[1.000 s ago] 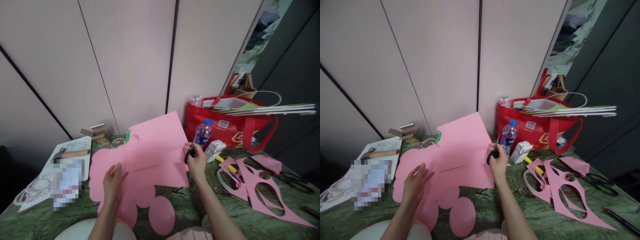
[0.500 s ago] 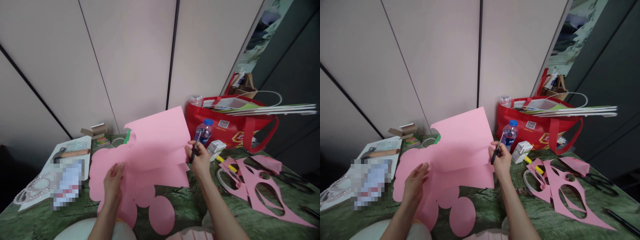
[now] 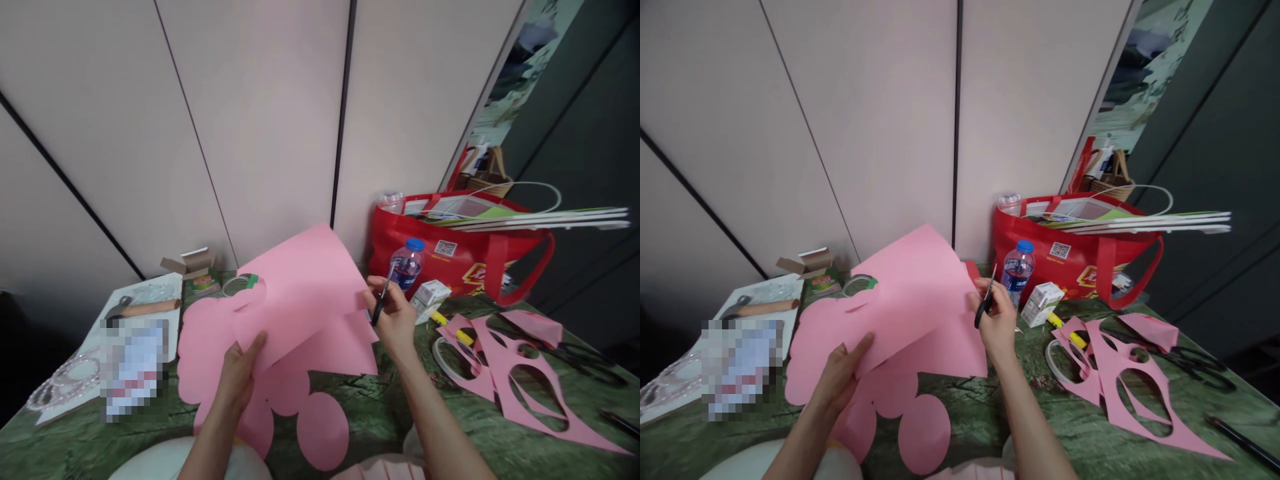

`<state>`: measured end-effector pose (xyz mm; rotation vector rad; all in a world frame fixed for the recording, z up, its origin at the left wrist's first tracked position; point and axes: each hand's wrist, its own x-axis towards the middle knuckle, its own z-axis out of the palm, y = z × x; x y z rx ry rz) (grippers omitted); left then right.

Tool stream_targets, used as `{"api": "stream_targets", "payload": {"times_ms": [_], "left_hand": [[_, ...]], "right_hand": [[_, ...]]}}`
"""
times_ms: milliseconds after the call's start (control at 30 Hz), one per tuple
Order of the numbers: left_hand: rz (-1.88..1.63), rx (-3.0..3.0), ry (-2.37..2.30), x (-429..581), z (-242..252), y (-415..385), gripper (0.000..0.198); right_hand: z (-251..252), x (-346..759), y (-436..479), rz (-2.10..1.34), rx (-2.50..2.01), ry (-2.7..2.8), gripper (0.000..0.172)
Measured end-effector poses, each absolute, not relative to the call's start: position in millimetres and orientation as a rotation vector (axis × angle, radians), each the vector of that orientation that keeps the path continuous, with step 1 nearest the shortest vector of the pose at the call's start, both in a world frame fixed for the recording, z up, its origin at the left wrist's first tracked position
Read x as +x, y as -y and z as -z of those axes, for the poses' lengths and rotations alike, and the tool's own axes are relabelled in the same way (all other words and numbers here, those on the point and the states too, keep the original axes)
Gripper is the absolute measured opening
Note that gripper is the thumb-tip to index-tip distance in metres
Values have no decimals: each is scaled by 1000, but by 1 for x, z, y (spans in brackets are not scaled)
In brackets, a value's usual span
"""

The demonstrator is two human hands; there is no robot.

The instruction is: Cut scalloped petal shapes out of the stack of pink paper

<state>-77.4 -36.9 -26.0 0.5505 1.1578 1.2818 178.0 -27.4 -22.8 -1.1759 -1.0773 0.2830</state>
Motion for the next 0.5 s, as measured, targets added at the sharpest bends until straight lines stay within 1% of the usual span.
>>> {"api": "stream_targets", "payload": {"times_ms": [67, 167, 233, 300, 400, 500], "left_hand": [[-1266, 525, -1145, -75, 26, 38, 17], [-1245, 474, -1129, -72, 26, 40, 13], [-1222, 429, -1124, -70, 24, 42, 10], [-1189, 372, -1133, -67, 19, 43, 8], [-1124, 269, -1156, -59, 4, 43, 10], [-1077, 194, -1150, -44, -16, 36, 10]], "right_hand": [[21, 177, 28, -247, -1190, 1096, 31], [19, 175, 31, -272, -1237, 1120, 30], [17, 172, 34, -365, -1258, 1164, 30], [15, 166, 37, -496, -1259, 1216, 34], [9, 153, 42, -695, -1231, 1273, 38], [1, 137, 47, -852, -1180, 1297, 35]]}}
